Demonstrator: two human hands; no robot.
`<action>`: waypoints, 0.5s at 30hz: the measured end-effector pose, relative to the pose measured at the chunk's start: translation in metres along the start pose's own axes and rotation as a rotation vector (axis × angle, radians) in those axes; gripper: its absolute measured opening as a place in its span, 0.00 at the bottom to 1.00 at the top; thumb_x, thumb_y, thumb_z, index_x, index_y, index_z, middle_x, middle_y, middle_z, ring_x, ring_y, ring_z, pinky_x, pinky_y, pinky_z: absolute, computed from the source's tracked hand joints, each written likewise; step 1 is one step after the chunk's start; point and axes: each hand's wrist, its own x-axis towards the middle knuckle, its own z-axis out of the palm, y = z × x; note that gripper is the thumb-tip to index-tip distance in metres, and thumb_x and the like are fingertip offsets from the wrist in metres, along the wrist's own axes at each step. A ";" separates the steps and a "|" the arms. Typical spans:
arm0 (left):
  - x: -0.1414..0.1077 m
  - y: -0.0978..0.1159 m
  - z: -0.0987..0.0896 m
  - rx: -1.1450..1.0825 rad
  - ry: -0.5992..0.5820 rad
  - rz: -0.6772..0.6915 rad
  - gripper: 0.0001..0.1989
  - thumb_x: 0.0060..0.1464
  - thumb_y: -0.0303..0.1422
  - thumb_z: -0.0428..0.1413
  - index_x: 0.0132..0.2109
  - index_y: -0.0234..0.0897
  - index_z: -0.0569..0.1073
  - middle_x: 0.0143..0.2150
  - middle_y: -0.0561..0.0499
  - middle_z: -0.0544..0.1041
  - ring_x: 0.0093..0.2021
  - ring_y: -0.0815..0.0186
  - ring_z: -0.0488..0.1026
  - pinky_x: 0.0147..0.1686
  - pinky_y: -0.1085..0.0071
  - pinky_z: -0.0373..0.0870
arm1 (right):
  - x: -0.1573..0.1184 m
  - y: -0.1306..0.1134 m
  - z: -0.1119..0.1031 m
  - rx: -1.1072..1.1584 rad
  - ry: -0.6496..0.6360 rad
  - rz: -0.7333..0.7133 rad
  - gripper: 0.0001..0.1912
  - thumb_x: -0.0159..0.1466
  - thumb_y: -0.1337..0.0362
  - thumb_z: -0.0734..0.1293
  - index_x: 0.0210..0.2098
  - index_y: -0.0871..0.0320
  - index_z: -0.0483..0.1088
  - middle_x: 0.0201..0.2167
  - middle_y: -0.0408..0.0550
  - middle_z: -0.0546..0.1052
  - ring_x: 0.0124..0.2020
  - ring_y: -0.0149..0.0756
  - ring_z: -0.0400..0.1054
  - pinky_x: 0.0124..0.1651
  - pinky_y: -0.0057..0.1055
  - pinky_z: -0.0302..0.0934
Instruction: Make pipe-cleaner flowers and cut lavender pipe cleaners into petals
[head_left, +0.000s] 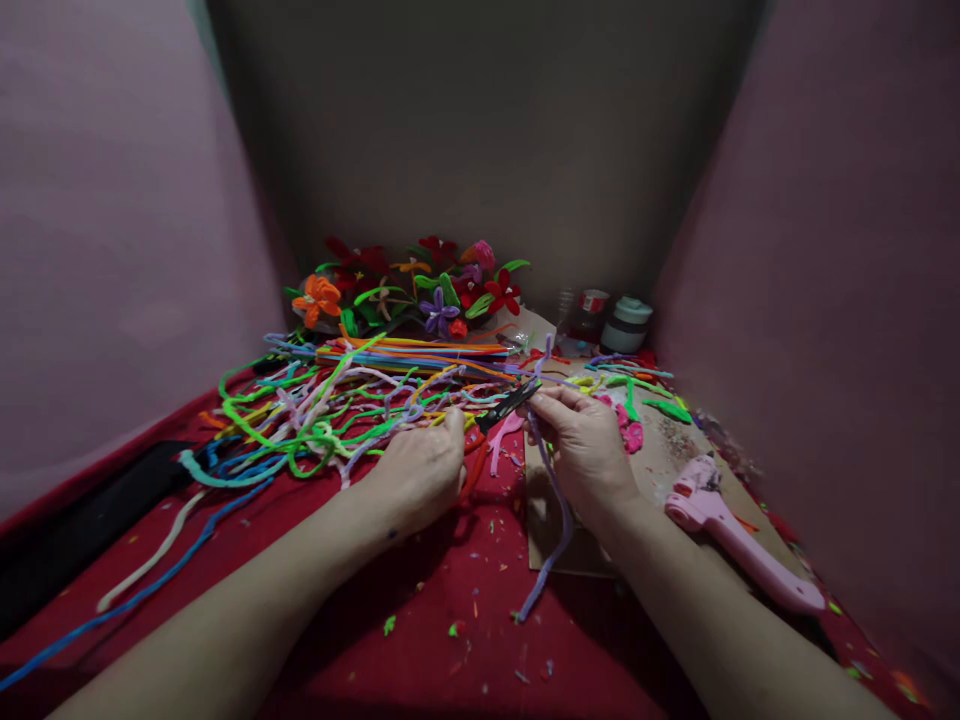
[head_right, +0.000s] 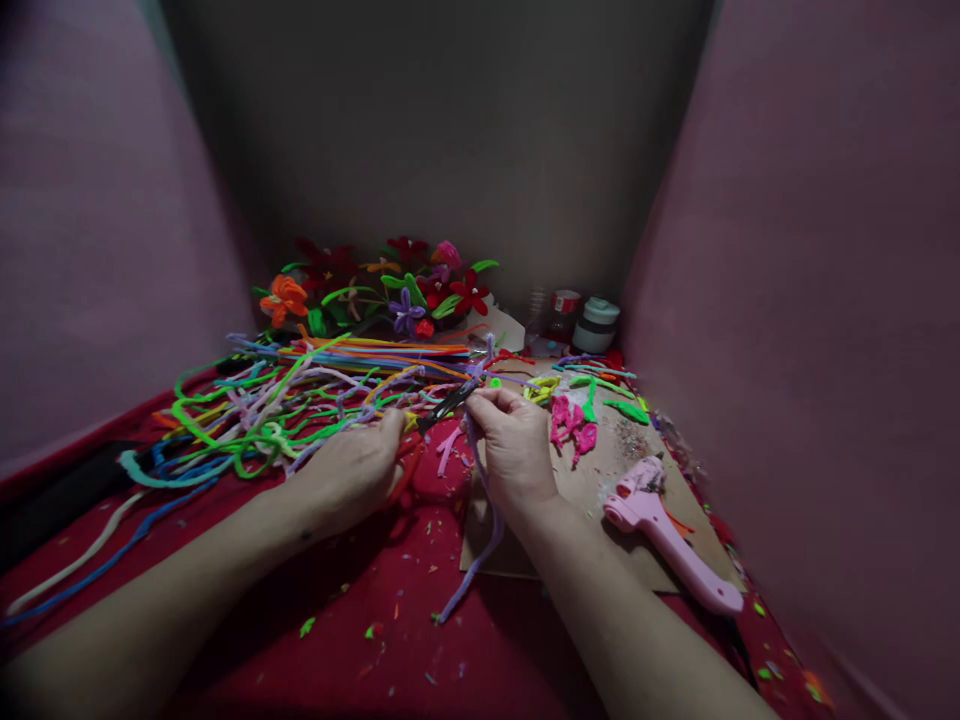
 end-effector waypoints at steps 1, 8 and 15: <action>0.000 0.000 0.000 -0.005 -0.008 0.005 0.11 0.50 0.26 0.41 0.43 0.29 0.59 0.30 0.40 0.75 0.30 0.54 0.73 0.26 0.64 0.65 | -0.001 -0.002 0.001 -0.040 0.002 -0.020 0.04 0.48 0.67 0.67 0.22 0.62 0.69 0.16 0.39 0.69 0.17 0.24 0.57 0.23 0.24 0.50; -0.002 0.003 0.003 -0.017 -0.060 -0.012 0.12 0.52 0.26 0.40 0.44 0.30 0.58 0.29 0.41 0.74 0.32 0.55 0.74 0.27 0.65 0.64 | -0.006 -0.003 0.003 -0.201 0.019 -0.134 0.04 0.51 0.67 0.66 0.24 0.62 0.70 0.16 0.38 0.68 0.18 0.24 0.56 0.24 0.24 0.50; -0.003 0.004 0.002 -0.056 -0.085 -0.003 0.15 0.51 0.26 0.41 0.47 0.28 0.58 0.29 0.39 0.74 0.34 0.53 0.74 0.28 0.65 0.63 | -0.006 0.003 0.001 -0.326 0.070 -0.227 0.04 0.51 0.66 0.65 0.24 0.60 0.72 0.17 0.39 0.68 0.20 0.26 0.58 0.27 0.26 0.53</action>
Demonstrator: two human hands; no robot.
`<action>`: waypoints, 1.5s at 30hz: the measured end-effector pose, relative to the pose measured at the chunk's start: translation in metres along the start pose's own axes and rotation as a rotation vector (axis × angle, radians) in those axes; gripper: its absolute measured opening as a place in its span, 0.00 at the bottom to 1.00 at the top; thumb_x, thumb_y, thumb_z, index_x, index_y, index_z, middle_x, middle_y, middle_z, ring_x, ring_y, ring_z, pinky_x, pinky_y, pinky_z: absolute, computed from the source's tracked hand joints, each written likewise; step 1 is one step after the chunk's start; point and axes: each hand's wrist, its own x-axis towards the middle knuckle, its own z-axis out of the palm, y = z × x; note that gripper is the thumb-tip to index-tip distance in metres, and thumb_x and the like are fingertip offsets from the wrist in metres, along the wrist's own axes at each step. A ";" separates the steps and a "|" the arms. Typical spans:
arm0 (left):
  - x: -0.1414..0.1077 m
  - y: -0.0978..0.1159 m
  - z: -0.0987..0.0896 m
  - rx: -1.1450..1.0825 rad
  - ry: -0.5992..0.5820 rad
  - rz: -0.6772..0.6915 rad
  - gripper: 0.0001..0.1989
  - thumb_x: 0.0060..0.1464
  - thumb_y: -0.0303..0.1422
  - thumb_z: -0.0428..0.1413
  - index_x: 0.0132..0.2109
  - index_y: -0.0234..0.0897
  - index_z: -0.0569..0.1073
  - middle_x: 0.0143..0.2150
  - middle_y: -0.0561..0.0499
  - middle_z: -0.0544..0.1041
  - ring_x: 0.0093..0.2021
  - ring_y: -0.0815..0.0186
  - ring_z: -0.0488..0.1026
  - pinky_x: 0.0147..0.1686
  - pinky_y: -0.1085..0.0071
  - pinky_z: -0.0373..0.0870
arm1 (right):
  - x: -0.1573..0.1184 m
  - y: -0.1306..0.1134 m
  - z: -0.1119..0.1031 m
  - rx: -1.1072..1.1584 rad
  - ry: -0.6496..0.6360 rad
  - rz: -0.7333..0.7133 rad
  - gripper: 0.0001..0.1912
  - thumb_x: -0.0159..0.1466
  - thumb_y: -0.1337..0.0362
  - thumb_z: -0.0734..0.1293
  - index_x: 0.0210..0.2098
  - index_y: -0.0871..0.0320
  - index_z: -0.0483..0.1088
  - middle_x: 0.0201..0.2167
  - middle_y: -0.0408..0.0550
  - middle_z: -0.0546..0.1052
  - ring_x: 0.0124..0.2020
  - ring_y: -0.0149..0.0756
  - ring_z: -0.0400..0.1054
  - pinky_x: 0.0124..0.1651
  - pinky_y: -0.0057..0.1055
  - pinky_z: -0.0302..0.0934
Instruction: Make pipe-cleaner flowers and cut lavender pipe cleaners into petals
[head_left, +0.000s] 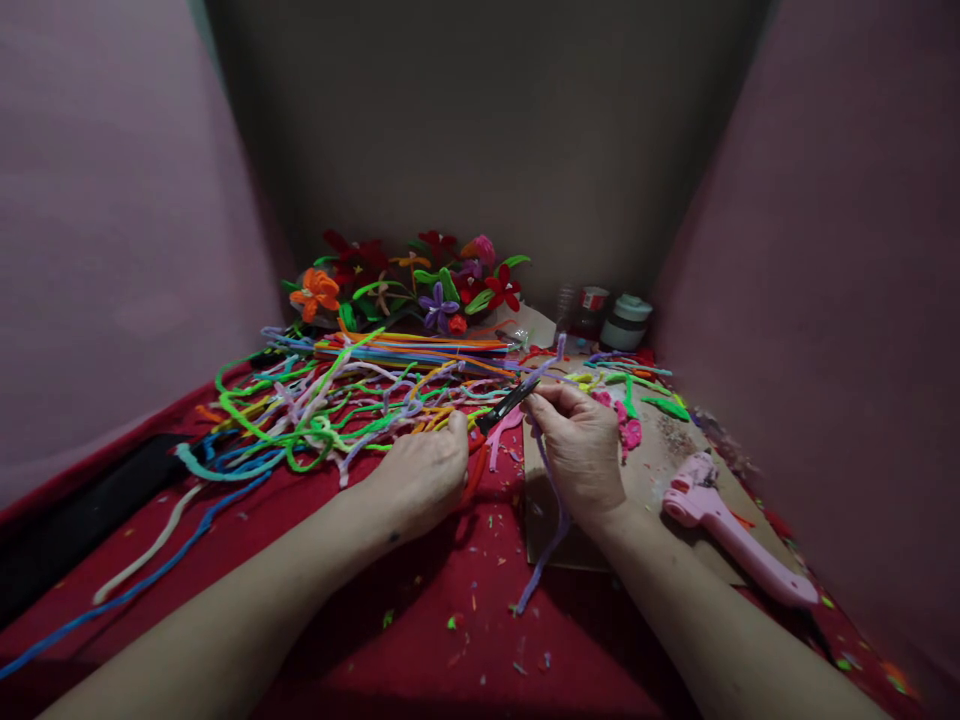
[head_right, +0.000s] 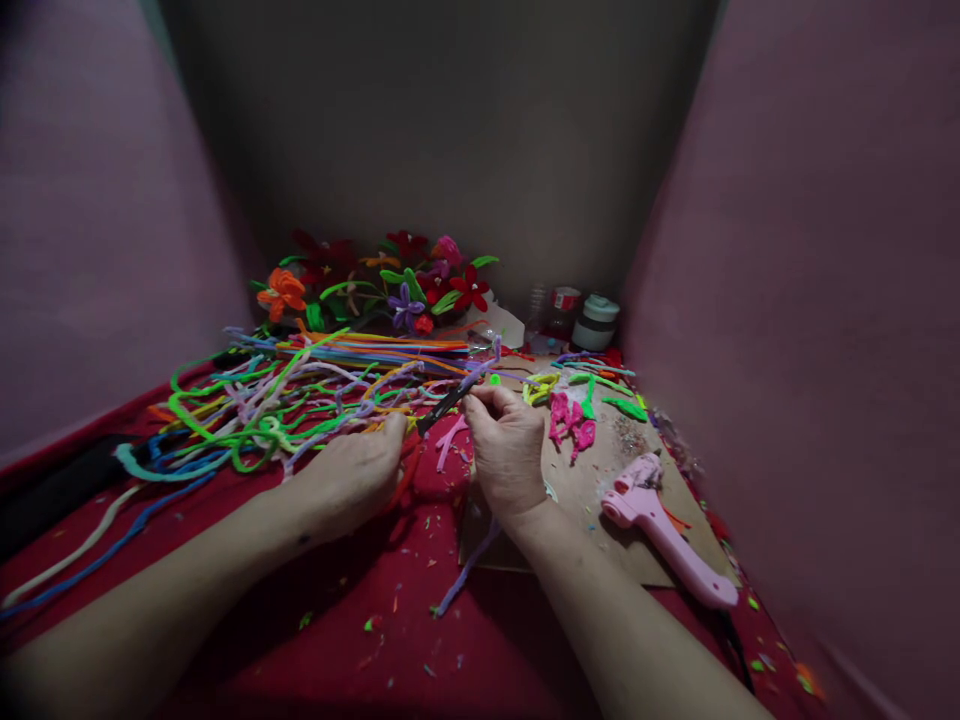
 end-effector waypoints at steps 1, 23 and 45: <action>0.000 0.000 0.000 -0.003 -0.001 0.004 0.15 0.50 0.26 0.41 0.47 0.28 0.58 0.29 0.39 0.74 0.34 0.53 0.74 0.28 0.64 0.63 | 0.000 0.000 0.000 -0.022 -0.001 -0.016 0.04 0.52 0.66 0.65 0.24 0.60 0.72 0.18 0.39 0.68 0.21 0.26 0.58 0.28 0.26 0.54; 0.001 0.004 0.009 0.019 -0.018 -0.017 0.16 0.51 0.24 0.39 0.48 0.28 0.57 0.31 0.38 0.75 0.35 0.53 0.74 0.30 0.64 0.64 | 0.005 0.014 0.005 0.484 -0.024 0.266 0.04 0.46 0.69 0.68 0.22 0.60 0.68 0.19 0.38 0.68 0.21 0.25 0.60 0.27 0.24 0.56; -0.004 0.003 0.005 0.042 -0.061 0.072 0.14 0.55 0.27 0.37 0.46 0.30 0.60 0.38 0.37 0.74 0.36 0.54 0.72 0.29 0.64 0.64 | 0.020 0.002 -0.007 0.509 0.091 0.446 0.07 0.53 0.72 0.65 0.20 0.62 0.64 0.12 0.42 0.70 0.11 0.26 0.62 0.13 0.20 0.58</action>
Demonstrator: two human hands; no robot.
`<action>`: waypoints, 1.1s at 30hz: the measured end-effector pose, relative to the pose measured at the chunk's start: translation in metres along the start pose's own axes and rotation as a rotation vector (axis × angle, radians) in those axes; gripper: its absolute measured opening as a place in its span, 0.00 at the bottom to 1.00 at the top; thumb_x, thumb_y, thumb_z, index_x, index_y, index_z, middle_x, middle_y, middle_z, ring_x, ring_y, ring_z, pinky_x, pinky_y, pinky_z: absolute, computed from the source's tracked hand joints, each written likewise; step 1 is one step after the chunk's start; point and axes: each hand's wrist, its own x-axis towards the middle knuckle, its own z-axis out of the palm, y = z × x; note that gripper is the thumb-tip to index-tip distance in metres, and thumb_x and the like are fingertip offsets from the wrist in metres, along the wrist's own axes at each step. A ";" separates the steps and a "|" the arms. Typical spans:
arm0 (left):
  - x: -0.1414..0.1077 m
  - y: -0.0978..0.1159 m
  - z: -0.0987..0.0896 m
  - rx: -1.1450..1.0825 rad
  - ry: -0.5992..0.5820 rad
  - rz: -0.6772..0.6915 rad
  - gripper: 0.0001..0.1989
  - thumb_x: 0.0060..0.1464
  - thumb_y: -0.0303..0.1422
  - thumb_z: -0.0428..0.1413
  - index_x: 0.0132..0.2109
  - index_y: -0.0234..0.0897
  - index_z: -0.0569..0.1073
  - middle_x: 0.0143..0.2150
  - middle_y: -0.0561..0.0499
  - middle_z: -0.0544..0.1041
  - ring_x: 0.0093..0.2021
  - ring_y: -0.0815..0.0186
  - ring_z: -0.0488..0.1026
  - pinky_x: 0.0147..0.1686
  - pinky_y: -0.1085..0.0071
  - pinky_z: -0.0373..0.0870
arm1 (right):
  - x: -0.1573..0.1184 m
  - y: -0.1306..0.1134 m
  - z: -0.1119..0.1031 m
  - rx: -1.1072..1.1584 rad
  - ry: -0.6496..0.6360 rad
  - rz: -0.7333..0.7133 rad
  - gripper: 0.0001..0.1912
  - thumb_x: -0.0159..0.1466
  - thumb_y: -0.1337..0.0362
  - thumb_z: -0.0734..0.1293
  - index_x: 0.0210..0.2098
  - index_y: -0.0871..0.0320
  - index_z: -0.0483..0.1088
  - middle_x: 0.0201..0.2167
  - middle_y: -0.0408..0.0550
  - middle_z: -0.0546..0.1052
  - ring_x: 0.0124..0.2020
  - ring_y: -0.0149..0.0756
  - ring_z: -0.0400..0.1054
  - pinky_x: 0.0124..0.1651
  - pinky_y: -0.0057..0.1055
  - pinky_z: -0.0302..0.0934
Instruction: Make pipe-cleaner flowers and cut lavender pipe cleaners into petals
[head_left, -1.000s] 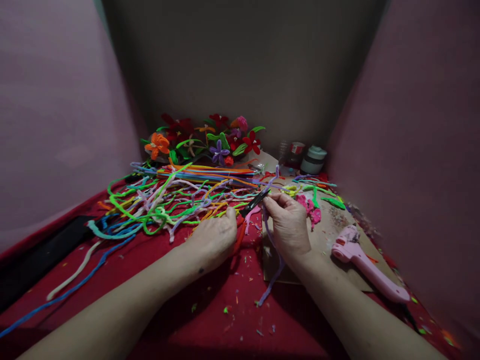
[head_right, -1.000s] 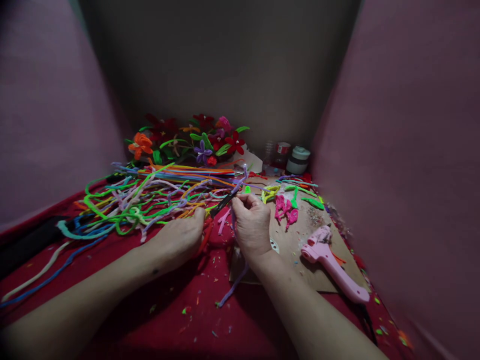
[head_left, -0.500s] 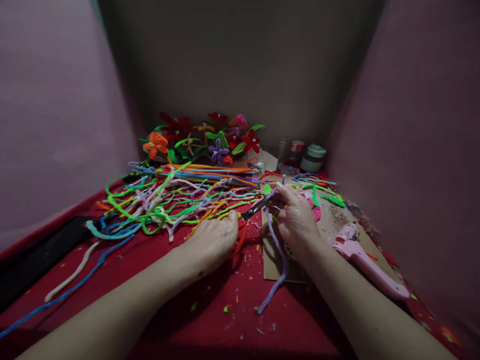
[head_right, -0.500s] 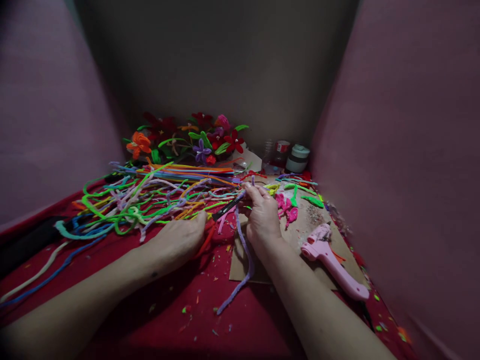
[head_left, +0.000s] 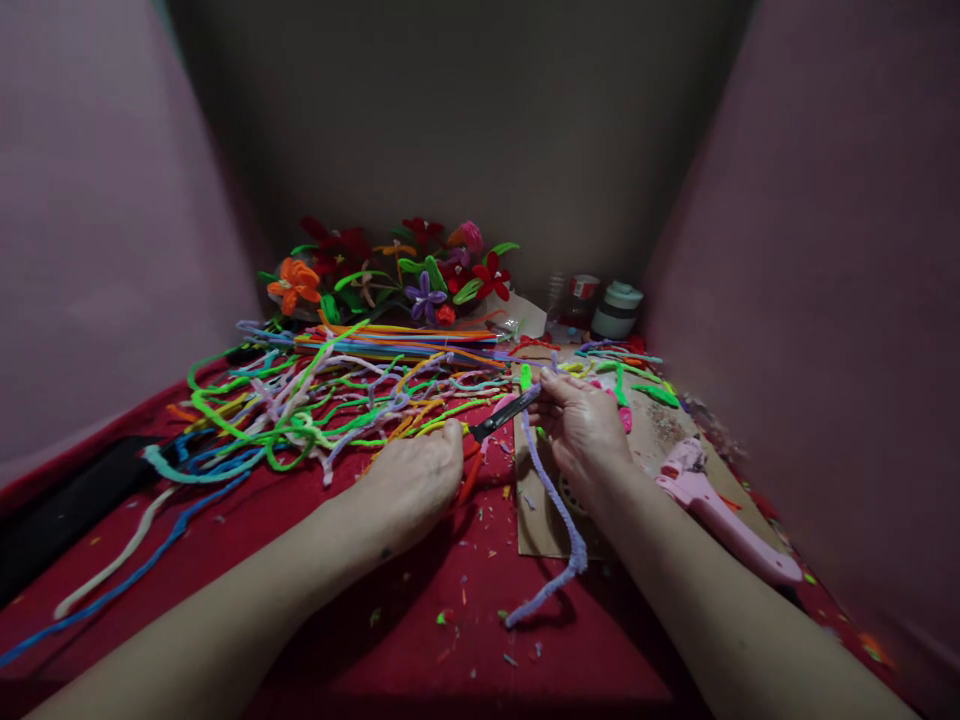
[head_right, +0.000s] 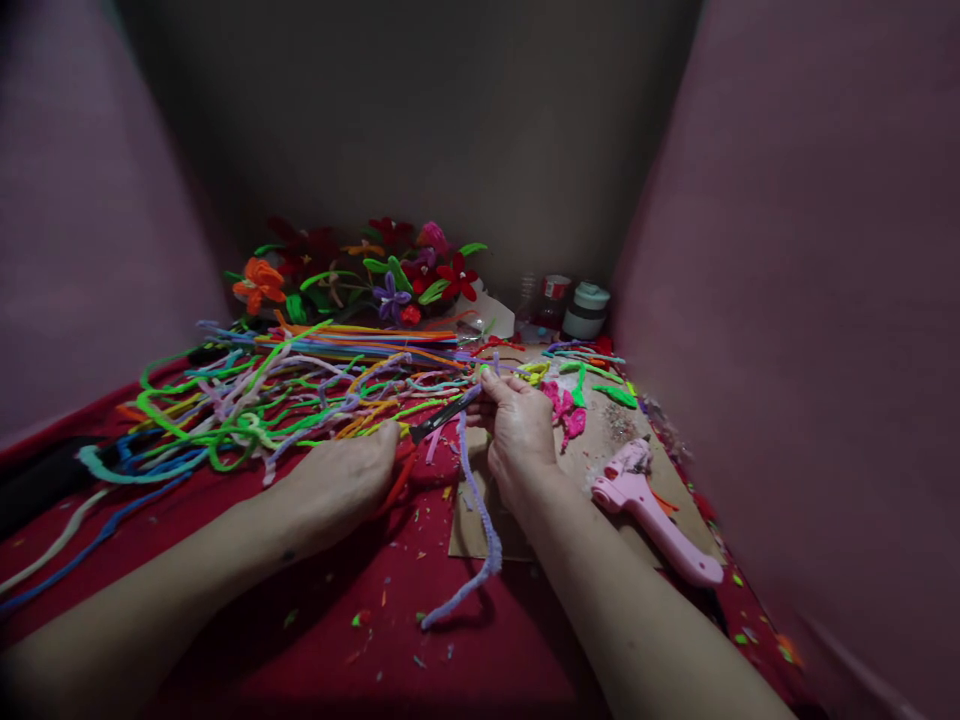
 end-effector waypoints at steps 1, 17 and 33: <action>0.000 0.000 0.000 -0.005 -0.001 -0.004 0.14 0.55 0.28 0.37 0.45 0.30 0.61 0.38 0.37 0.74 0.36 0.55 0.72 0.29 0.65 0.64 | 0.000 0.000 0.000 -0.012 -0.004 -0.006 0.07 0.53 0.72 0.65 0.19 0.62 0.64 0.12 0.42 0.70 0.11 0.25 0.62 0.13 0.20 0.58; -0.001 0.002 -0.006 0.007 -0.050 -0.003 0.12 0.55 0.27 0.37 0.43 0.30 0.62 0.38 0.37 0.74 0.37 0.54 0.72 0.30 0.64 0.62 | 0.002 0.004 -0.003 -0.087 -0.004 -0.031 0.06 0.53 0.71 0.65 0.20 0.64 0.65 0.12 0.41 0.70 0.11 0.26 0.63 0.13 0.21 0.59; -0.001 -0.001 -0.007 -0.003 -0.075 0.016 0.13 0.53 0.31 0.39 0.44 0.32 0.59 0.35 0.39 0.75 0.34 0.52 0.73 0.27 0.64 0.63 | 0.001 0.001 -0.001 -0.060 -0.012 -0.019 0.07 0.55 0.73 0.63 0.21 0.64 0.65 0.12 0.42 0.71 0.12 0.27 0.64 0.14 0.21 0.61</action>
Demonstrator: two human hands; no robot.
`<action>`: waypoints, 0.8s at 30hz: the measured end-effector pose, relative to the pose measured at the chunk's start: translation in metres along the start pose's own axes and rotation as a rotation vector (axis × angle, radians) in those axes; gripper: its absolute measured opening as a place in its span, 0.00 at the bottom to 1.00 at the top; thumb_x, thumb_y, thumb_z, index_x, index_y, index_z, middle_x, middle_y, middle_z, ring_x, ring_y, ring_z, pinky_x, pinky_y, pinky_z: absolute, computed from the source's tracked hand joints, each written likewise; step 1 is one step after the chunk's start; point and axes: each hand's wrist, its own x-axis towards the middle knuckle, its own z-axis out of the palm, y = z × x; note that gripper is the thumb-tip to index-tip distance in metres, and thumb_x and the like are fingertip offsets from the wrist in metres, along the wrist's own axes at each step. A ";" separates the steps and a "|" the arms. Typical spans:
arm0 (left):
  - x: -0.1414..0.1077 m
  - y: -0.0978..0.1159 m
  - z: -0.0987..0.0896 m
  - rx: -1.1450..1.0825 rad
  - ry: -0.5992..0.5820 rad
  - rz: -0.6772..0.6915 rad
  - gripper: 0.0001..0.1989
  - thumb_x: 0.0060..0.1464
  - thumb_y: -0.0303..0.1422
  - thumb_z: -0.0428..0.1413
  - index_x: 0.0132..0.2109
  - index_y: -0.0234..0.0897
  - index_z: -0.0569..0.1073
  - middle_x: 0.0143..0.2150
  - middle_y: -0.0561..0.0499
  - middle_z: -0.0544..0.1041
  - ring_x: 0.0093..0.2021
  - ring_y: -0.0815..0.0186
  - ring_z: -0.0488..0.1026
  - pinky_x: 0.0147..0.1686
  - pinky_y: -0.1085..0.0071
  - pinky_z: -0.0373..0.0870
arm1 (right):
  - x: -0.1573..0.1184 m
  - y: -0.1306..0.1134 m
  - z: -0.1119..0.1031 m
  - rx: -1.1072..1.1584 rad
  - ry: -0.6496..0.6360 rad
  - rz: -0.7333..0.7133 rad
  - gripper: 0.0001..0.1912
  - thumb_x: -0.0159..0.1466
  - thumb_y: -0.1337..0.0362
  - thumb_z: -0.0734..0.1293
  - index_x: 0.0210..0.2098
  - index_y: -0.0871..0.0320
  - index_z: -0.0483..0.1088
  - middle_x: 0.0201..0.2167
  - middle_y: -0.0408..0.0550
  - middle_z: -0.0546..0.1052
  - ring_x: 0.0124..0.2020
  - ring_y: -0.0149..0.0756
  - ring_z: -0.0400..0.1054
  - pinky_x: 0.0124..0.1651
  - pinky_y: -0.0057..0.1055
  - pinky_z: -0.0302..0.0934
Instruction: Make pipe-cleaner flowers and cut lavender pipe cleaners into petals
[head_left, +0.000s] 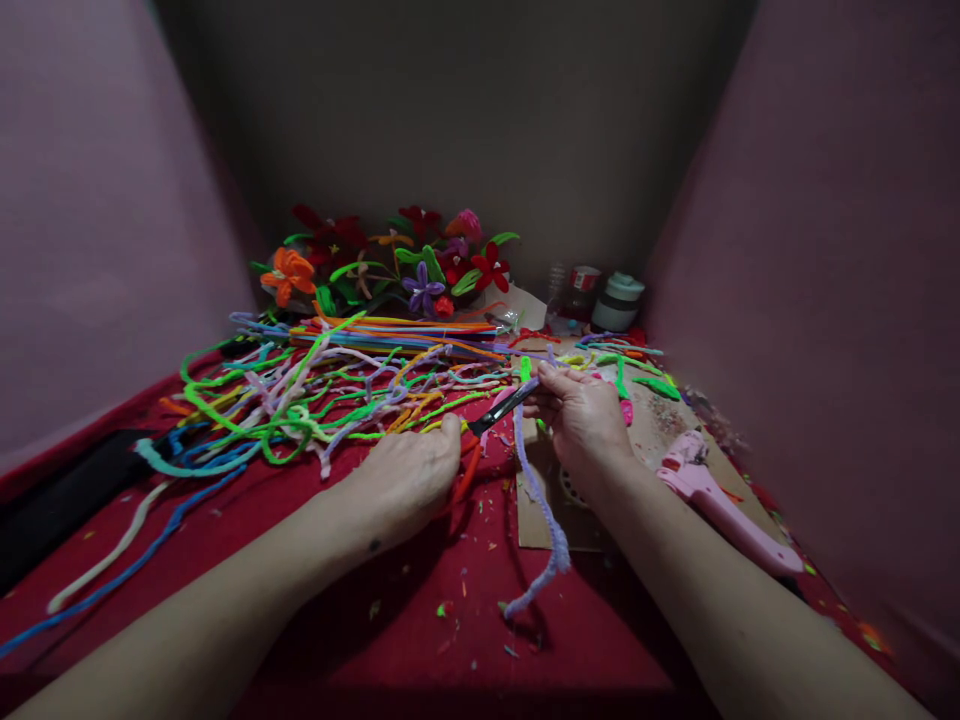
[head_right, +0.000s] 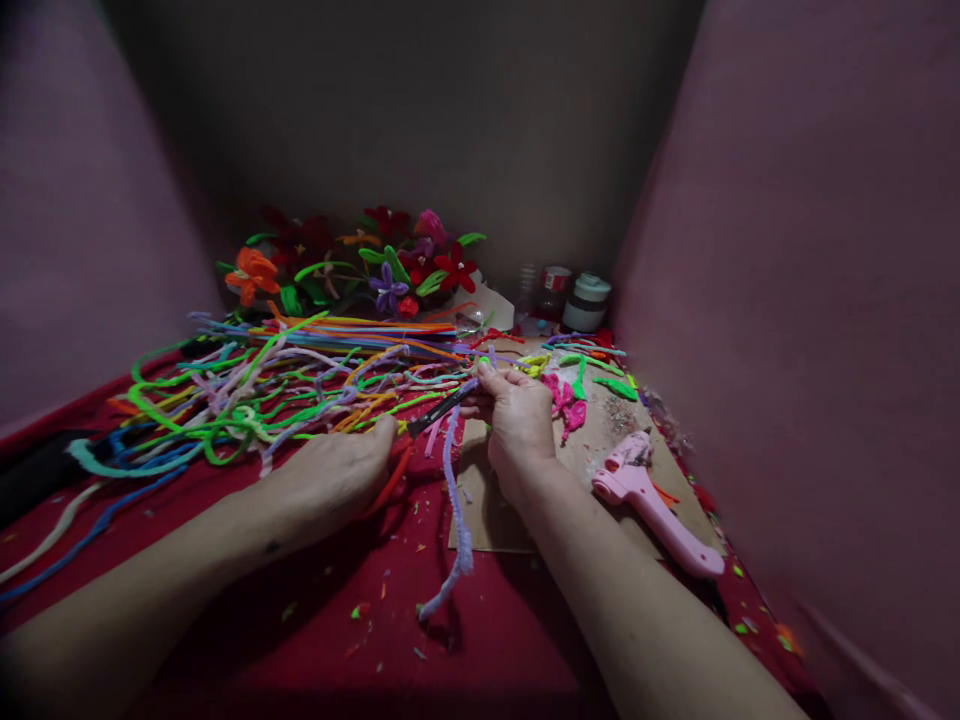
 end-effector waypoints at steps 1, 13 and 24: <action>0.000 0.000 0.001 0.002 0.000 0.000 0.12 0.53 0.31 0.39 0.44 0.32 0.59 0.35 0.39 0.75 0.34 0.52 0.73 0.26 0.64 0.63 | 0.000 0.000 0.000 0.004 0.000 0.004 0.07 0.55 0.73 0.63 0.21 0.64 0.65 0.13 0.43 0.71 0.12 0.27 0.64 0.14 0.21 0.61; -0.002 0.000 0.000 -0.006 -0.021 -0.004 0.13 0.53 0.30 0.40 0.45 0.32 0.59 0.37 0.38 0.75 0.37 0.53 0.73 0.30 0.64 0.63 | -0.001 0.002 -0.001 -0.057 -0.056 -0.074 0.07 0.53 0.70 0.65 0.20 0.64 0.65 0.14 0.42 0.72 0.12 0.26 0.64 0.15 0.22 0.62; -0.002 0.001 -0.001 -0.008 -0.034 -0.037 0.15 0.53 0.31 0.39 0.47 0.31 0.59 0.35 0.38 0.75 0.36 0.53 0.74 0.30 0.65 0.63 | -0.001 0.003 -0.002 -0.055 -0.087 -0.096 0.07 0.50 0.68 0.67 0.19 0.62 0.65 0.14 0.42 0.72 0.13 0.26 0.64 0.16 0.22 0.63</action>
